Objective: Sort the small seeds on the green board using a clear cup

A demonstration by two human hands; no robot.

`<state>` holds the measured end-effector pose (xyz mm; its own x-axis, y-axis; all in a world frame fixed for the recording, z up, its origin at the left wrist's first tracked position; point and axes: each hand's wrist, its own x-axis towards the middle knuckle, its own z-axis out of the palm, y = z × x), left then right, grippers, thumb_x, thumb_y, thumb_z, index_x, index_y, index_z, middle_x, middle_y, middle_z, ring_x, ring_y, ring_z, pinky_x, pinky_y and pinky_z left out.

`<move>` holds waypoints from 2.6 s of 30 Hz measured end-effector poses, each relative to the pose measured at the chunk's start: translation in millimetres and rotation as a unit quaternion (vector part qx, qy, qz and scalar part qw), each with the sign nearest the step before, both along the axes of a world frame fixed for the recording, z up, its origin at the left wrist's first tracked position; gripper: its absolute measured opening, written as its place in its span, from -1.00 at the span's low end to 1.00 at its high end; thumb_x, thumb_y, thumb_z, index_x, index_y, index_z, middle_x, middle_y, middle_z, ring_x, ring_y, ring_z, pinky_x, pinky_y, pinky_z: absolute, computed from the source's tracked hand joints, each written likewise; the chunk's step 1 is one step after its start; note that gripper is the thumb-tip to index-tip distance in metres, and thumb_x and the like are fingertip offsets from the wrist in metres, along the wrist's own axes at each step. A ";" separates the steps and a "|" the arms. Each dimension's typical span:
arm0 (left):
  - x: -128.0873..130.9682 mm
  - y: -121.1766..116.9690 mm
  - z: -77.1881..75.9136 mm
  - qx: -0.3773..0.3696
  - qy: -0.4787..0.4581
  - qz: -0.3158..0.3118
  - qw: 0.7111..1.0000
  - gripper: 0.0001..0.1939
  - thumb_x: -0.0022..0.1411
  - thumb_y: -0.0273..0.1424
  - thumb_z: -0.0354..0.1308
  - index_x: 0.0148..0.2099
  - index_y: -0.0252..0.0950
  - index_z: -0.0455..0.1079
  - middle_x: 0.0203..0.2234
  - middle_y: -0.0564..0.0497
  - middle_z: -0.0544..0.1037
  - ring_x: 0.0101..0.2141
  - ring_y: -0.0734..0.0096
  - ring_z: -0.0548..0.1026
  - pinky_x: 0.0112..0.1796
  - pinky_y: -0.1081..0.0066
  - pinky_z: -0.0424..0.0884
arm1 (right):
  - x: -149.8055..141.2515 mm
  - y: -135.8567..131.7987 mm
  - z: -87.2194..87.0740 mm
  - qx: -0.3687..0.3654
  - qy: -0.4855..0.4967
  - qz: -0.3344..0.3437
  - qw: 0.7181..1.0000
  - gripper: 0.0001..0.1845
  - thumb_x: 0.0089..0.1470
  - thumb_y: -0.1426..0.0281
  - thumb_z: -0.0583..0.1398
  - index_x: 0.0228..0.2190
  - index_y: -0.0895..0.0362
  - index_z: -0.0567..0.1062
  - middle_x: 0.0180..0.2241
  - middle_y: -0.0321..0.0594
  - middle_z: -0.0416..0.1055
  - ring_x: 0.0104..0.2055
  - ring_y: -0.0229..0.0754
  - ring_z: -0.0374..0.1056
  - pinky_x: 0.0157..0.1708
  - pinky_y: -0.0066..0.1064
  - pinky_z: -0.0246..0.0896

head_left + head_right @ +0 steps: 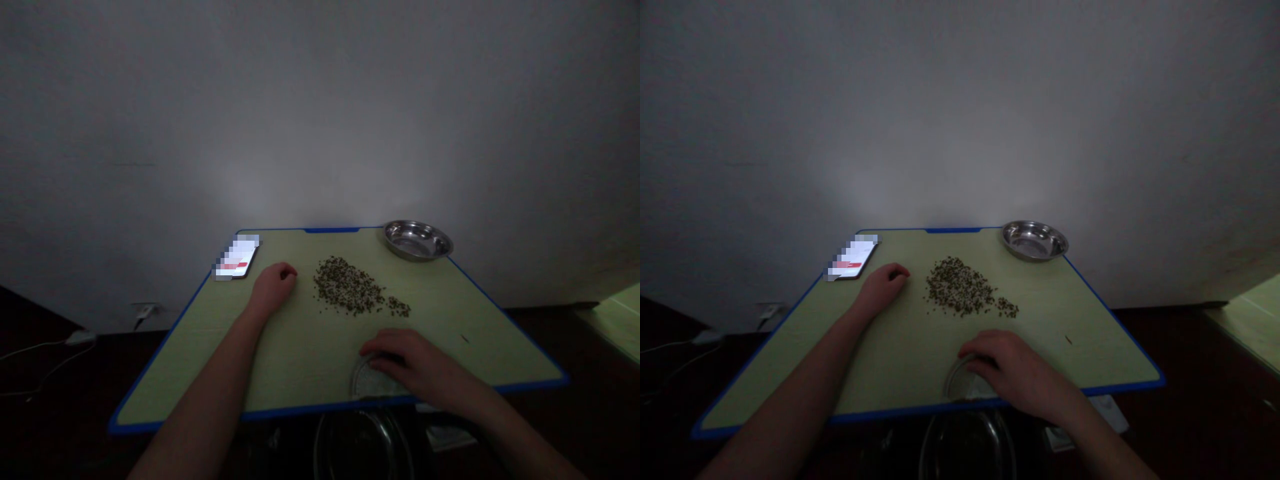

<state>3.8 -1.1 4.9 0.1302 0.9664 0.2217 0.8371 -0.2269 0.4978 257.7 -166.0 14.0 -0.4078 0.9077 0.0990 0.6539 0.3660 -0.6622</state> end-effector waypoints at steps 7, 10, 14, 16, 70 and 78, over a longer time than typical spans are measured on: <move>-0.4 1.1 -1.6 -0.003 0.000 -0.003 1.000 -0.75 0.06 -0.39 -0.03 -0.28 -0.28 0.45 -0.33 -0.05 0.56 -0.30 0.33 0.46 -0.27 0.39 0.33 | -0.8 -1.7 -0.4 -0.019 0.014 -0.006 1.000 -0.77 0.13 0.36 0.11 -0.20 0.00 0.53 -0.20 -0.24 0.51 -0.13 -0.15 0.38 -0.09 -0.27 0.24; -0.3 0.9 -1.3 -0.001 0.003 -0.002 1.000 -0.75 0.06 -0.39 -0.02 -0.28 -0.28 0.46 -0.33 -0.04 0.56 -0.29 0.33 0.46 -0.26 0.40 0.33 | -0.7 -2.9 0.2 -0.028 0.017 -0.011 0.999 -0.78 0.13 0.37 0.11 -0.21 0.01 0.52 -0.20 -0.25 0.50 -0.13 -0.15 0.37 -0.08 -0.28 0.23; 0.1 0.4 -0.7 -0.001 -0.001 -0.002 1.000 -0.75 0.05 -0.39 -0.03 -0.28 -0.29 0.45 -0.34 -0.05 0.55 -0.30 0.33 0.46 -0.27 0.39 0.33 | -1.2 -5.1 4.5 -0.033 0.022 -0.007 0.999 -0.78 0.13 0.41 0.10 -0.22 0.02 0.52 -0.21 -0.25 0.50 -0.14 -0.18 0.37 -0.09 -0.31 0.23; 0.2 0.7 -0.8 -0.002 -0.002 -0.002 1.000 -0.75 0.05 -0.39 -0.03 -0.29 -0.29 0.45 -0.35 -0.06 0.55 -0.31 0.32 0.46 -0.28 0.39 0.33 | -1.8 -6.3 5.9 -0.038 0.027 -0.005 0.999 -0.79 0.13 0.41 0.10 -0.23 0.03 0.51 -0.22 -0.25 0.49 -0.16 -0.18 0.37 -0.09 -0.31 0.22; -1.6 -0.3 -3.2 0.002 -0.017 0.005 1.000 -0.78 0.05 -0.45 -0.01 -0.33 -0.30 0.46 -0.37 -0.04 0.54 -0.31 0.34 0.45 -0.28 0.40 0.30 | -13.2 133.8 8.0 0.142 -0.126 0.000 0.982 -0.93 0.07 0.40 0.18 -0.42 0.15 0.42 -0.42 -0.22 0.40 -0.37 -0.22 0.25 -0.38 -0.44 0.05; -2.0 -0.5 -5.6 0.012 -0.022 0.001 1.000 -0.79 0.06 -0.45 -0.02 -0.34 -0.29 0.45 -0.37 -0.03 0.54 -0.29 0.34 0.45 -0.26 0.39 0.30 | -15.4 163.6 7.0 0.141 -0.131 -0.038 0.981 -0.90 0.05 0.37 0.19 -0.44 0.15 0.42 -0.43 -0.19 0.43 -0.39 -0.20 0.27 -0.40 -0.42 0.06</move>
